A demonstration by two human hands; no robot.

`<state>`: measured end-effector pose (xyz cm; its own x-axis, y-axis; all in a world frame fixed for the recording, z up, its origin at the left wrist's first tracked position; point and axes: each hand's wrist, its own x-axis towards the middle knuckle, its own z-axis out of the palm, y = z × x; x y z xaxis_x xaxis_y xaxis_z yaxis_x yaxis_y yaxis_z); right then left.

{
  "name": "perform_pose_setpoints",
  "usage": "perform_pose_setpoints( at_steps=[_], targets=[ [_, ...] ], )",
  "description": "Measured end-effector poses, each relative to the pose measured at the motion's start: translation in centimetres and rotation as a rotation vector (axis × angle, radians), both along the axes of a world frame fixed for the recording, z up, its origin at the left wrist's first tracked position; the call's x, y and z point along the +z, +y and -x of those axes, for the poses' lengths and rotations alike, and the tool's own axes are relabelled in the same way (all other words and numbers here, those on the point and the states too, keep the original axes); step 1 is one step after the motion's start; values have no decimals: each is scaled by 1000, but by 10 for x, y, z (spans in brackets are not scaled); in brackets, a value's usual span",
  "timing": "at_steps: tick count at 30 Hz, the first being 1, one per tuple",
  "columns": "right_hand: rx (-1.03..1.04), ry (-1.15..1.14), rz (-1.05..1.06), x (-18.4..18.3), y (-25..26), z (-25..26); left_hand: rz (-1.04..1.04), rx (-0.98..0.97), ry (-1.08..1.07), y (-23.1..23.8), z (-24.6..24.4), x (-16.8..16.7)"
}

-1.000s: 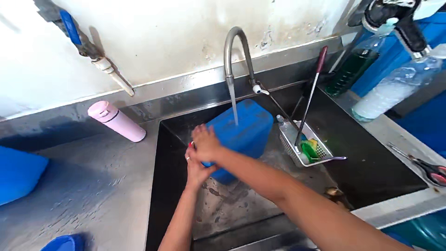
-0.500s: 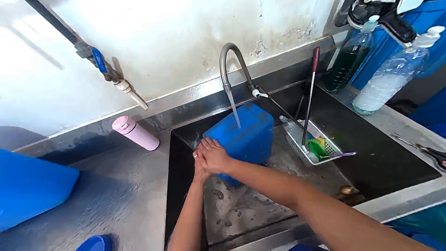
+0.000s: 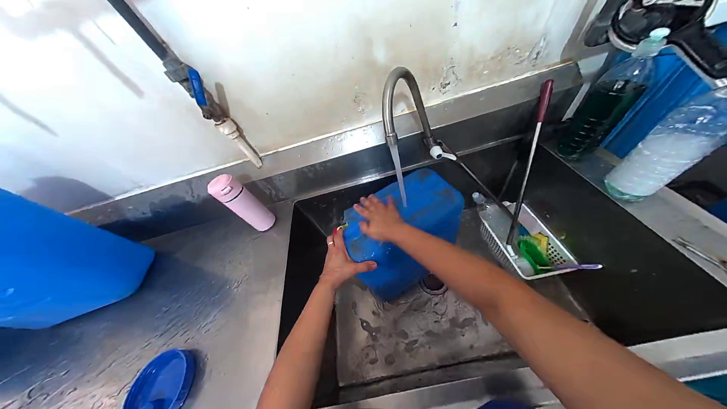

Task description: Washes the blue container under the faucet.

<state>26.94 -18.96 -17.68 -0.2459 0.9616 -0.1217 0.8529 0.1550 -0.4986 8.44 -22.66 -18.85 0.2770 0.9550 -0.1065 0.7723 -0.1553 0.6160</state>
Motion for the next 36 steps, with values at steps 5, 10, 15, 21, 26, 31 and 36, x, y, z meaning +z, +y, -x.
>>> perform_pose_setpoints(
  at_steps=[5, 10, 15, 21, 26, 31, 36],
  targets=[
    [-395, -91, 32, -13, 15, -140, 284, -54, 255, 31, -28, 36],
    [-145, -188, 425, 15, -120, -120, 226, 129, 547, 45, -109, 42],
    [224, 343, 557, -41, -183, -104, -124, -478, 557, 64, -162, 14],
    [-261, 986, 597, -102, -62, -118, -77, -232, 574, 87, -143, 15],
    [-297, 1185, 718, -103, -1, -93, -40, -127, 593, 87, -121, 18],
    [-24, 1562, 523, -137, 5, -103, -11, -11, 555, 87, -119, 17],
    [-100, 1177, 694, -121, 15, -117, -19, -82, 628, 78, -136, 19]
  ],
)
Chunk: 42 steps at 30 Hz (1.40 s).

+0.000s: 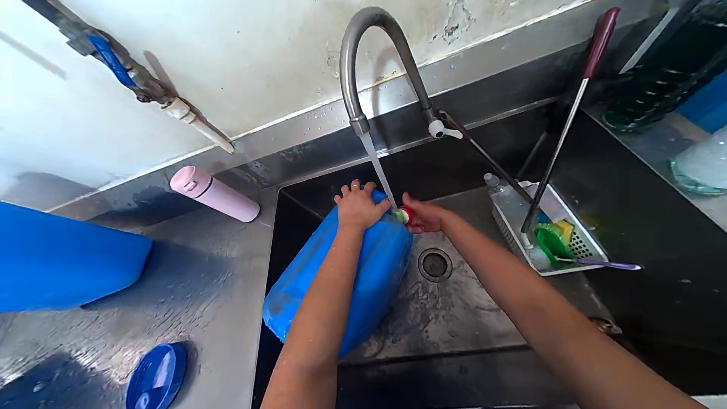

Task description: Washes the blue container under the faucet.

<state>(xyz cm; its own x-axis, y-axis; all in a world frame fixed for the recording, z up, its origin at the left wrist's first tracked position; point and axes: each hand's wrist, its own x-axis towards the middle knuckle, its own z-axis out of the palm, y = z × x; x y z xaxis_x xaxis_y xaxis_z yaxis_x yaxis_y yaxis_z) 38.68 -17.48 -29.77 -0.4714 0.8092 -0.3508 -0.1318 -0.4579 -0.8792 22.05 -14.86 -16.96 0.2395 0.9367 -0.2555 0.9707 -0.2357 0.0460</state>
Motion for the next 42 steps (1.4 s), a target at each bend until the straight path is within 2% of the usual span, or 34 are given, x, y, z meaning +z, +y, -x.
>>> perform_pose_setpoints(
  at_steps=[2, 4, 8, 12, 15, 17, 18, 20, 22, 24, 42],
  targets=[
    [28, -1, -3, 3, -1, -5, 5, -26, -7, 0, -3, 0],
    [63, 163, -148, -10, -2, -13, 10, -40, -14, 2, -2, -1],
    [-55, 362, -249, -26, -2, -13, -1, -50, -23, 5, -1, -1],
    [-72, 272, -235, -21, 0, -11, -13, -34, -17, 5, 1, -1],
    [-107, -28, -13, -3, -5, 5, -1, -41, 0, 2, 0, 0],
    [-121, -106, 96, 6, -4, 11, 2, -50, 7, 2, 0, 0],
    [-84, -66, 75, 6, -3, 6, 4, -51, 0, 2, 0, 0],
    [1, 113, -94, -2, -2, -7, 0, -48, -15, 5, 1, -1],
    [-45, 229, -205, -8, 1, -10, -13, -45, -21, 8, 3, -3],
    [-99, 285, -226, -12, 2, -7, -14, -36, -29, 10, 4, -3],
    [-184, 307, -217, -14, -1, 3, -25, -18, -51, 12, 12, -2]
  ],
)
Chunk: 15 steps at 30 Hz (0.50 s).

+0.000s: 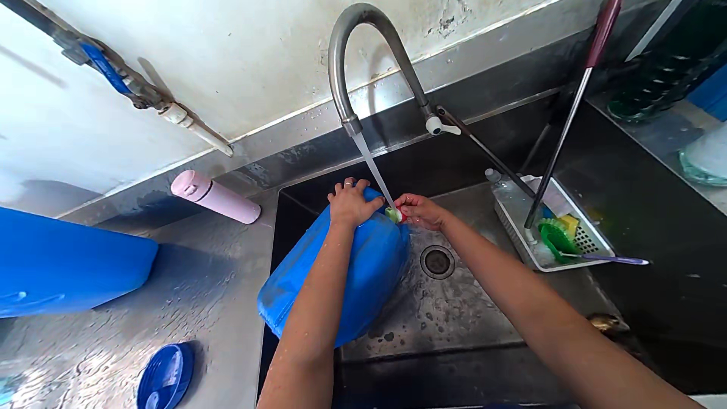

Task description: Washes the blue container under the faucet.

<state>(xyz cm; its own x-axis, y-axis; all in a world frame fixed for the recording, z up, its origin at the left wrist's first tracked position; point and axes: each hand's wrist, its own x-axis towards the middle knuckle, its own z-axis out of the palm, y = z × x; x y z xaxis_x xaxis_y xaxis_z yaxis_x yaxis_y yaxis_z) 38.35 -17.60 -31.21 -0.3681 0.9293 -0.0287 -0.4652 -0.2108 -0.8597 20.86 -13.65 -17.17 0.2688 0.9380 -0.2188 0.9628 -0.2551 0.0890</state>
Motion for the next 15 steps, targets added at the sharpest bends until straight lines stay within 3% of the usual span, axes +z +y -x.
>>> perform_pose_setpoints(
  at_steps=[5, 9, 11, 13, 15],
  targets=[
    [45, -117, 62, 4, 1, -4, 12, -15, 24, -4, -8, 2],
    [24, -447, 321, 22, 3, 9, 14, -50, 44, -5, -13, 0],
    [60, -386, 236, 20, 4, 1, 5, -53, 31, -2, -9, -1],
    [141, -167, 52, 11, 2, -13, -5, -40, 5, -1, -5, -1],
    [146, -181, -6, 3, 3, -15, -6, -21, -4, 0, -5, 0]
  ],
)
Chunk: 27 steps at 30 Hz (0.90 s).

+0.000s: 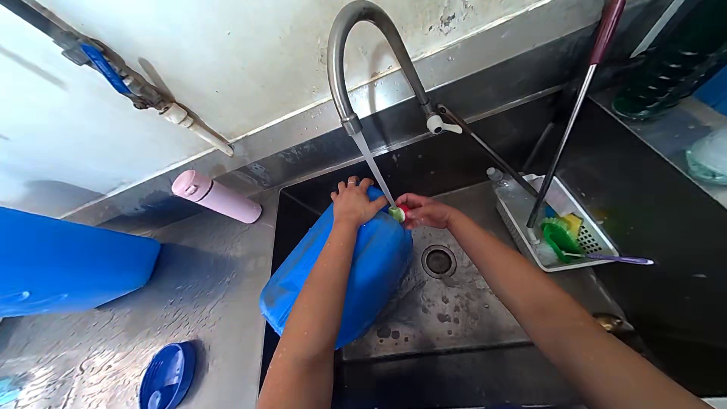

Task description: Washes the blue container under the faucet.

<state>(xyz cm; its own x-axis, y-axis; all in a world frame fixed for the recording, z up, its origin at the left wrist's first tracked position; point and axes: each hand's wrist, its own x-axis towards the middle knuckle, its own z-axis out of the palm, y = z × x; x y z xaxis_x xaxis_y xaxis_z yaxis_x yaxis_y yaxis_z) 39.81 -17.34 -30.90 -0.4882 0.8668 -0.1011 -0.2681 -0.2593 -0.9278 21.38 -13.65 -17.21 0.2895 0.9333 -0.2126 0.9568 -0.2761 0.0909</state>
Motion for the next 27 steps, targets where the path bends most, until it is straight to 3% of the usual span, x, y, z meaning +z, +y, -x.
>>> perform_pose_setpoints(
  at_steps=[3, 6, 10, 13, 19, 22, 23, 27],
  targets=[
    [-14, -202, 77, 3, -2, 8, 38, 3, 38, 0, -3, 3],
    [6, -23, 28, 0, 0, -1, 37, -3, 47, 0, -8, 4],
    [-102, -189, 149, 7, -6, 13, 39, -24, 56, -3, -14, 1],
    [11, -11, 22, 2, -6, -3, 31, -21, 27, -1, -12, 2],
    [-68, -105, -14, 11, -12, 17, 37, 16, 12, 4, -2, 4],
    [-332, -293, -103, 25, -24, 44, 34, 18, 26, 1, -3, 5],
    [-371, -324, -51, 32, -29, 47, 36, 4, 33, -4, -6, 4],
    [-142, -481, 240, 51, -21, 28, 26, -18, 4, -16, -13, 4]
  ],
)
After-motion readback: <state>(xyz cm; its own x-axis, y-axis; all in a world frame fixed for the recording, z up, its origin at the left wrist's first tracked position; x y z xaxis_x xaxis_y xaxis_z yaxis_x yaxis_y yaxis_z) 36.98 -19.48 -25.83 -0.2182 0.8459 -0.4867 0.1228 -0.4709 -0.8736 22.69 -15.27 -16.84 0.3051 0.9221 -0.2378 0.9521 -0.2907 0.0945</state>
